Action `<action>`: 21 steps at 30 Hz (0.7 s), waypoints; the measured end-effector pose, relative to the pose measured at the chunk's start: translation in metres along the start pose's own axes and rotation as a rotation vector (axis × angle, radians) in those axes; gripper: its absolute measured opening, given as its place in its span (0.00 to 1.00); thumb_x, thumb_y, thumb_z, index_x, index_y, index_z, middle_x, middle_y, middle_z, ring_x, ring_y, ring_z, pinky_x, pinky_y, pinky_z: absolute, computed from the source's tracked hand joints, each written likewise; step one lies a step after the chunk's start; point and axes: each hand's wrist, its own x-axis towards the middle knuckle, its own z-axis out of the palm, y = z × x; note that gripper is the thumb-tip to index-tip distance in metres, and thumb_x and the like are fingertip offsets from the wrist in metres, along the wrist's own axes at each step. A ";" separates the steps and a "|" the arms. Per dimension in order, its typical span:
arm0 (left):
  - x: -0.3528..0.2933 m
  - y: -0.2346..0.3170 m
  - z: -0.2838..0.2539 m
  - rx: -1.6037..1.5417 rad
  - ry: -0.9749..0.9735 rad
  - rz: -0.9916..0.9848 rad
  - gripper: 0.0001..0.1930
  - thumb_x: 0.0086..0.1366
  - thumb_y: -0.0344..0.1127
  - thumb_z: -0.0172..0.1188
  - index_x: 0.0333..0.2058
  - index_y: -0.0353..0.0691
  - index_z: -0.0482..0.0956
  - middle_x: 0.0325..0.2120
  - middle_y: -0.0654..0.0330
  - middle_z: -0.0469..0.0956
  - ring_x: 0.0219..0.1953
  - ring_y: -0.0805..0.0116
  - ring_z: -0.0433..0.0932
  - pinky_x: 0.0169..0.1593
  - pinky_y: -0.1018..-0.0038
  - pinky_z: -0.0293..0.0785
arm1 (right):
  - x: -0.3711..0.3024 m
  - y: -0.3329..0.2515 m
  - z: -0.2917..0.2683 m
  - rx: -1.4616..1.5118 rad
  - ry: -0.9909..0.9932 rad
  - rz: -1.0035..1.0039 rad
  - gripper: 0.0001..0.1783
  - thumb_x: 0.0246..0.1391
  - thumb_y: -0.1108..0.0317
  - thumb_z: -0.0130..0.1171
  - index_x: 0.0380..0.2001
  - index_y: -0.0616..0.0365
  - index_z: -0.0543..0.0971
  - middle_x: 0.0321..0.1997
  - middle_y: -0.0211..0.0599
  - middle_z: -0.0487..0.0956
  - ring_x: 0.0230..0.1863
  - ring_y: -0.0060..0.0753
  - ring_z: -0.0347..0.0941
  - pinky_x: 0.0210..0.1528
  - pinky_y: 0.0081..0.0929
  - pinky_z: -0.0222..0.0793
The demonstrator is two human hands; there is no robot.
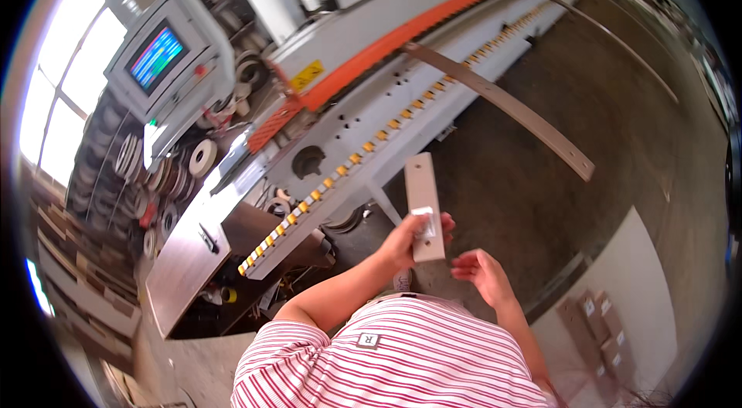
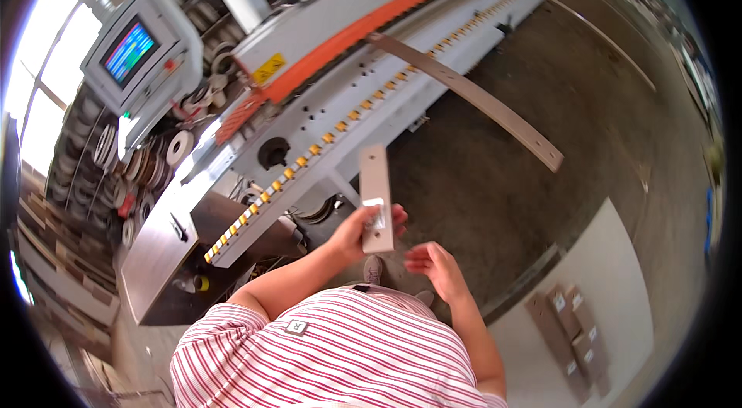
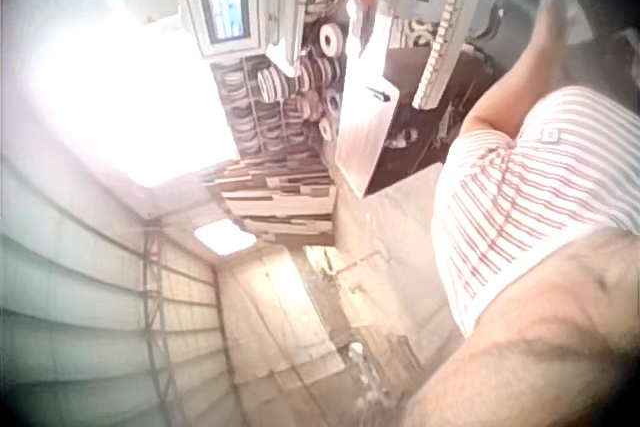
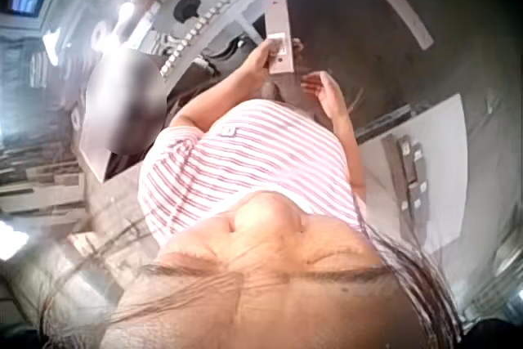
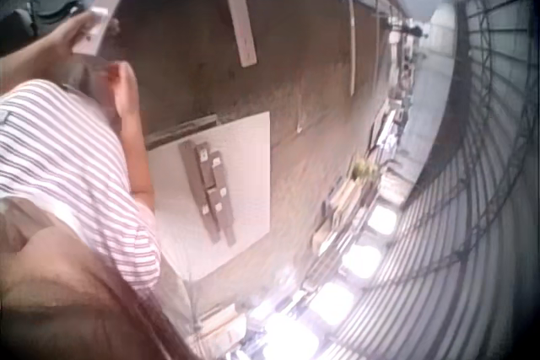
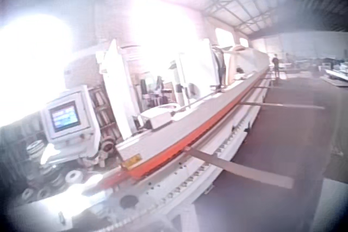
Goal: The person repeatedly picks up rectangular wooden planks and feeds them into a large industrial machine with a digital display. After processing, the person removes the planks and stacks them on the floor. The person handles the wood by hand throughout the task.
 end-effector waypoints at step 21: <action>0.037 0.285 -0.256 -0.094 0.398 0.543 0.18 0.71 0.48 0.53 0.48 0.41 0.66 0.43 0.50 0.77 0.44 0.55 0.79 0.47 0.55 0.78 | 0.058 0.023 0.015 -0.371 0.441 0.270 0.10 0.64 0.65 0.50 0.37 0.60 0.75 0.36 0.39 0.80 0.34 0.27 0.76 0.39 0.25 0.75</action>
